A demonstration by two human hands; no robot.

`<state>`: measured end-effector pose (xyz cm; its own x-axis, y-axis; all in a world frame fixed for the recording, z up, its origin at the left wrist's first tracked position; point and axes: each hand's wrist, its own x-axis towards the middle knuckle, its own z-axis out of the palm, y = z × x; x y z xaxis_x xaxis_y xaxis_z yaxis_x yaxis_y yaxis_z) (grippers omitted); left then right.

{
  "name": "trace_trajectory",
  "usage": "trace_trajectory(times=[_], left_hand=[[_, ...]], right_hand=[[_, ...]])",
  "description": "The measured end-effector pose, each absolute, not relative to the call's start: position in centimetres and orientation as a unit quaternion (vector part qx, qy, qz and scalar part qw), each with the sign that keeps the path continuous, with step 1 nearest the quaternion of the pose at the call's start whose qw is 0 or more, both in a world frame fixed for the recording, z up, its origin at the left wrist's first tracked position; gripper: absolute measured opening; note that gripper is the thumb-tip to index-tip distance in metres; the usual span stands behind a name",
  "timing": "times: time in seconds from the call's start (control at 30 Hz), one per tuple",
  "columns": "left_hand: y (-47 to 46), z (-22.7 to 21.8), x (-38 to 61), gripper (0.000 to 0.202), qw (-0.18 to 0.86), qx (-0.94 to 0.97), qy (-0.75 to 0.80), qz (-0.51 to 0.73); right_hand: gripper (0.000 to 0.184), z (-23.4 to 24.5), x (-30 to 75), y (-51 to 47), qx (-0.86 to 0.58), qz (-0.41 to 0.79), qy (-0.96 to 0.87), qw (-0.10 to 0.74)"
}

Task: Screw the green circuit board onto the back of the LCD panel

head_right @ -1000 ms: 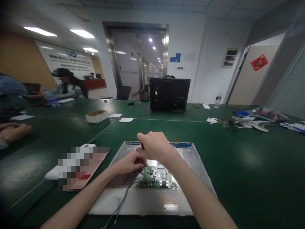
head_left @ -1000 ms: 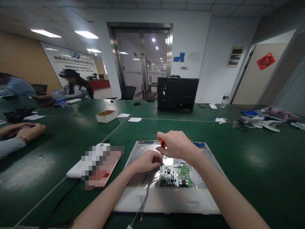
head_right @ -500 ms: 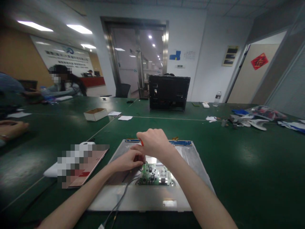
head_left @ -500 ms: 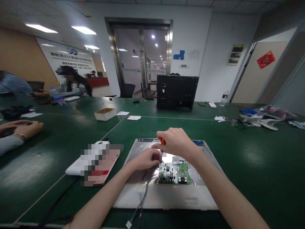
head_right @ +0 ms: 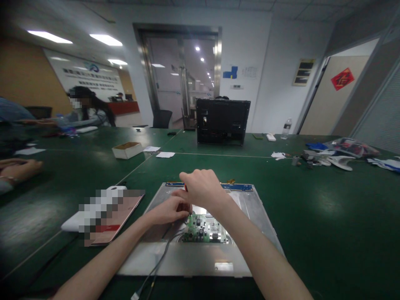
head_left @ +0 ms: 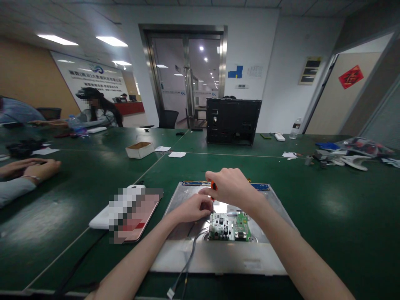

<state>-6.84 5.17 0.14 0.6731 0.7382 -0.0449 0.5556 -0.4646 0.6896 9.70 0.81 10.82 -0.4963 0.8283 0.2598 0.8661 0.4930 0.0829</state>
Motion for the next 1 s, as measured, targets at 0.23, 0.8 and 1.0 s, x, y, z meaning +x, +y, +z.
trace_trajectory(times=[0.23,0.8,1.0], left_hand=[[4.88,0.37,-6.71,0.005,0.358,0.844,0.374,0.142],[4.72,0.49,-6.72,0.004,0.367,0.837,0.381,0.14],[4.64,0.74,-6.64,0.003,0.367,0.835,0.391,0.126]], right_hand=[[0.02,11.14,10.22,0.64,-0.478,-0.065,-0.871,0.093],[0.029,11.24,10.24,0.54,-0.471,-0.077,-0.873,0.098],[0.018,11.02,9.96,0.85,-0.481,-0.08,-0.867,0.101]])
